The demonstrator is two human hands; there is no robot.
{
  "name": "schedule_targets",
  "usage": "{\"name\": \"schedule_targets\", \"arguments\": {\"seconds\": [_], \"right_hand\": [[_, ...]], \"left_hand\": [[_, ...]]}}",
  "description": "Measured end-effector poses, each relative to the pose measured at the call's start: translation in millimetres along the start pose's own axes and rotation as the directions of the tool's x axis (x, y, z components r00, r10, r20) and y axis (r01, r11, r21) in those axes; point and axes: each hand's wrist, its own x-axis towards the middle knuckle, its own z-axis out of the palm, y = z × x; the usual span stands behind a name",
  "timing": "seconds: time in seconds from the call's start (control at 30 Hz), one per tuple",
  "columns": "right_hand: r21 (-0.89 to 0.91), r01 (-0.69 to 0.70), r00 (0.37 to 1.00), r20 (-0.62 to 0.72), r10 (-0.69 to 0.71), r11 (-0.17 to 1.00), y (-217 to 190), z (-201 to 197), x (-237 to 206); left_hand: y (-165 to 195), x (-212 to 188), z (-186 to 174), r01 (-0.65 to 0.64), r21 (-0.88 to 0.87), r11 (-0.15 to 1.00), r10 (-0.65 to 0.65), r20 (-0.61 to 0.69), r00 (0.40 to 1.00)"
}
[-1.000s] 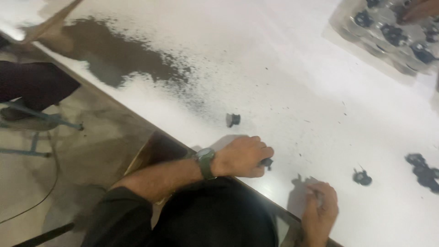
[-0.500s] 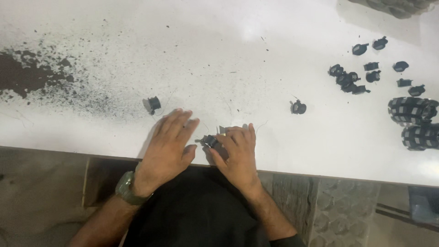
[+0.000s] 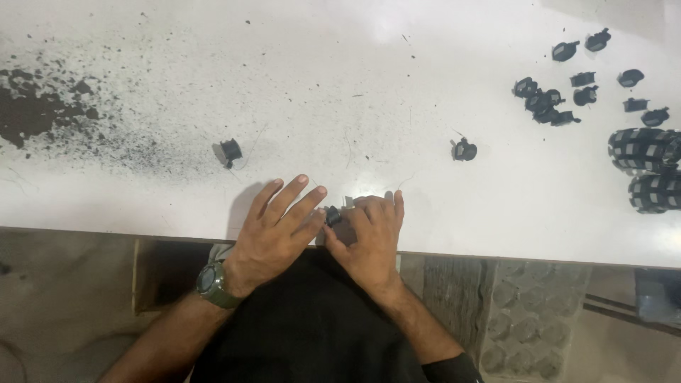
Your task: The person sits at a white workbench and assembles small black plastic components onto metal hub parts by hand, pressing and fitting the pieces together. Finished assemblies are set in a growing pile on the table, and the person repeats the assembly with new parts one at a time.
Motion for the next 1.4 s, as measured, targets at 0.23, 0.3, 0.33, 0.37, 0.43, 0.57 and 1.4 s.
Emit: {"name": "schedule_targets", "arguments": {"seconds": [0.23,0.3,0.33,0.37,0.43,0.57,1.4], "right_hand": [[0.078,0.078,0.987,-0.149,-0.066,0.994,10.3,-0.6,-17.0],[0.13,0.14,0.976,-0.184,-0.115,0.982,10.9,4.1,-24.3],[0.158,0.169,0.975,-0.174,-0.141,0.973,10.8,6.8,-27.7],[0.186,0.198,0.972,-0.167,-0.168,0.962,11.9,9.0,-29.8],[0.24,0.216,0.971,-0.158,-0.182,0.946,11.5,16.1,-30.9],[0.227,0.207,0.977,-0.107,-0.187,0.951,11.1,16.7,-28.9],[0.287,0.172,0.985,-0.074,-0.157,0.942,13.3,8.2,-20.4]], "left_hand": [[16.8,-11.0,2.6,0.231,-0.122,0.965,-0.232,0.012,0.973],[20.5,-13.1,3.5,0.271,-0.155,0.95,-0.277,-0.015,0.961],[21.3,-14.2,3.6,0.284,-0.161,0.945,-0.292,-0.026,0.956],[22.1,-14.1,4.2,0.295,-0.166,0.941,-0.305,-0.037,0.952],[22.7,-13.9,4.7,0.306,-0.179,0.935,-0.318,-0.041,0.947],[22.3,-11.8,3.7,0.319,-0.193,0.928,-0.332,-0.037,0.943],[23.0,-5.1,11.4,0.148,-0.126,0.981,-0.153,-0.032,0.988]]}}
